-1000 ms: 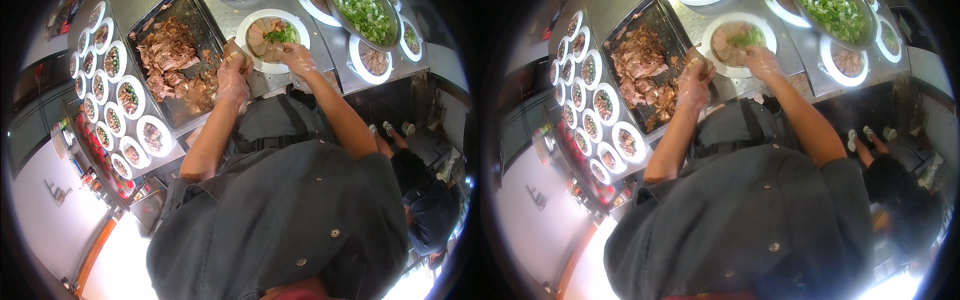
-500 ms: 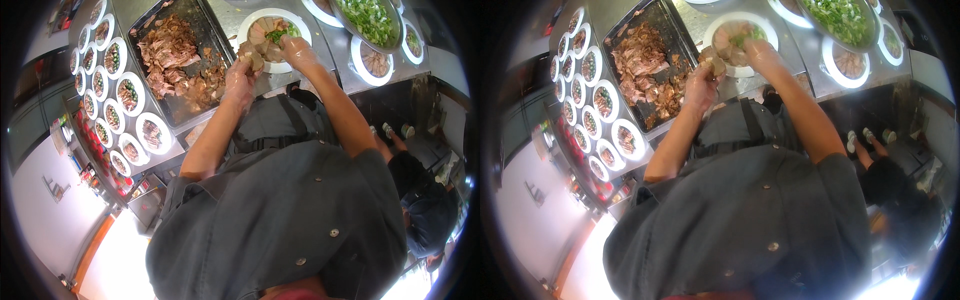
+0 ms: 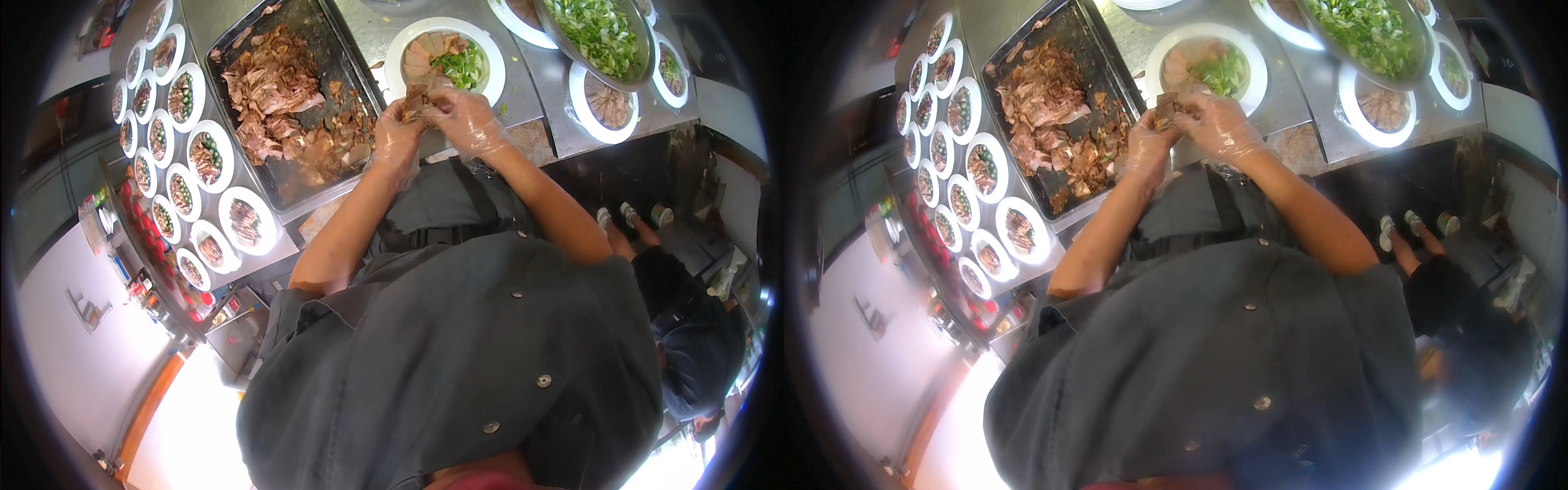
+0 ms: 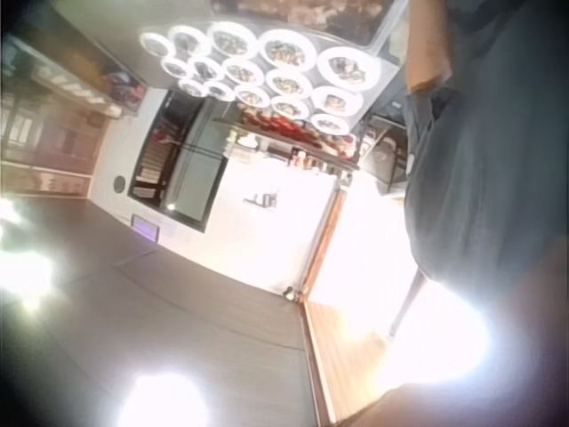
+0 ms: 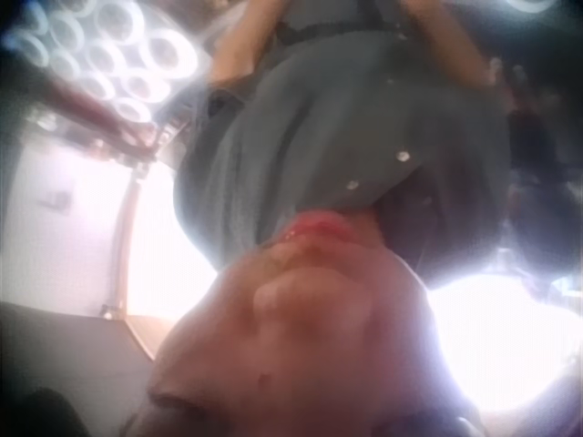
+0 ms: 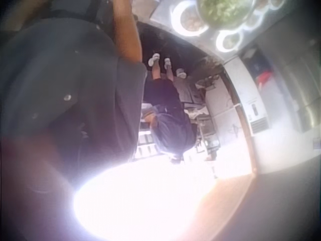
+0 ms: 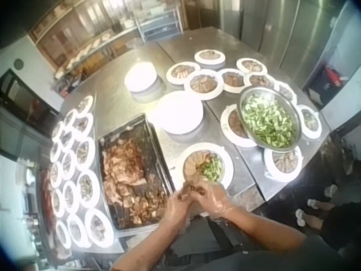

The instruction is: The person assembles food by placing cooked meat and chopped green vegetables into small bowls. They use their gloved hands to arrange the ingredients and occasionally move the bowls on the stainless steel counter.

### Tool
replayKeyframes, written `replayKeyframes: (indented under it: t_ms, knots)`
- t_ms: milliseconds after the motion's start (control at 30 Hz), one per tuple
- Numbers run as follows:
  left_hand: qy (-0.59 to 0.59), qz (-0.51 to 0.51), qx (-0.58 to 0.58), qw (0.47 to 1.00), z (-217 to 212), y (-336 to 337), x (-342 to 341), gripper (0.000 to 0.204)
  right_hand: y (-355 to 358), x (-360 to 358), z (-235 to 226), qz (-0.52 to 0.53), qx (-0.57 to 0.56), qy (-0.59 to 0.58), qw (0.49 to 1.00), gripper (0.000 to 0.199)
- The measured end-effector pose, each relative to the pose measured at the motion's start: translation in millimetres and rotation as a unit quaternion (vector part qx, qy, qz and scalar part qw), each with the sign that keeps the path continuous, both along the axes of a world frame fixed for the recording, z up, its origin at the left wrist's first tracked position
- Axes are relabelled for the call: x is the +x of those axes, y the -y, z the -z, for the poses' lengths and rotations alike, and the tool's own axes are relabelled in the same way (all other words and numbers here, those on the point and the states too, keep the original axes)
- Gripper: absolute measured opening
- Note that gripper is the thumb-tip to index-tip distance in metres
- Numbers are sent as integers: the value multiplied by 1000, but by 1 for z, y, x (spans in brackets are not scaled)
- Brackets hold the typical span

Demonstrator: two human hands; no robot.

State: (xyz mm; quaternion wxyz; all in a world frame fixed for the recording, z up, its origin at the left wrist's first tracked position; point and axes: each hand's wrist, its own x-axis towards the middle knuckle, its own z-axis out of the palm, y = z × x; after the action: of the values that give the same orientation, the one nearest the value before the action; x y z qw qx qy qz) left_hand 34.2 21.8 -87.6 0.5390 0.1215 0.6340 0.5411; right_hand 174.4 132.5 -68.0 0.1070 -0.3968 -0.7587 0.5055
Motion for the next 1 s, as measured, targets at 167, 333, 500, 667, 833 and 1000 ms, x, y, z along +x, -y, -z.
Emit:
replayKeyframes:
  t_ms: [167,333,500,667,833,1000]
  knots:
    - [54,-54,27,997,-13,-3,3,48,-18,10,14,86,-87,44,992,36]
    - [80,-83,3,993,6,-8,0,42,-47,29,77,97,-1,49,994,35]
    - [85,-29,-48,995,26,-19,2,53,-54,28,77,46,69,56,995,30]
    - [47,-23,-42,998,27,-31,14,53,-60,28,76,14,117,67,991,27]
    - [1,-13,-46,999,23,-35,22,54,-59,27,62,-19,154,58,986,23]
    - [-74,18,-21,997,23,-35,29,44,-60,32,71,-8,200,49,979,24]
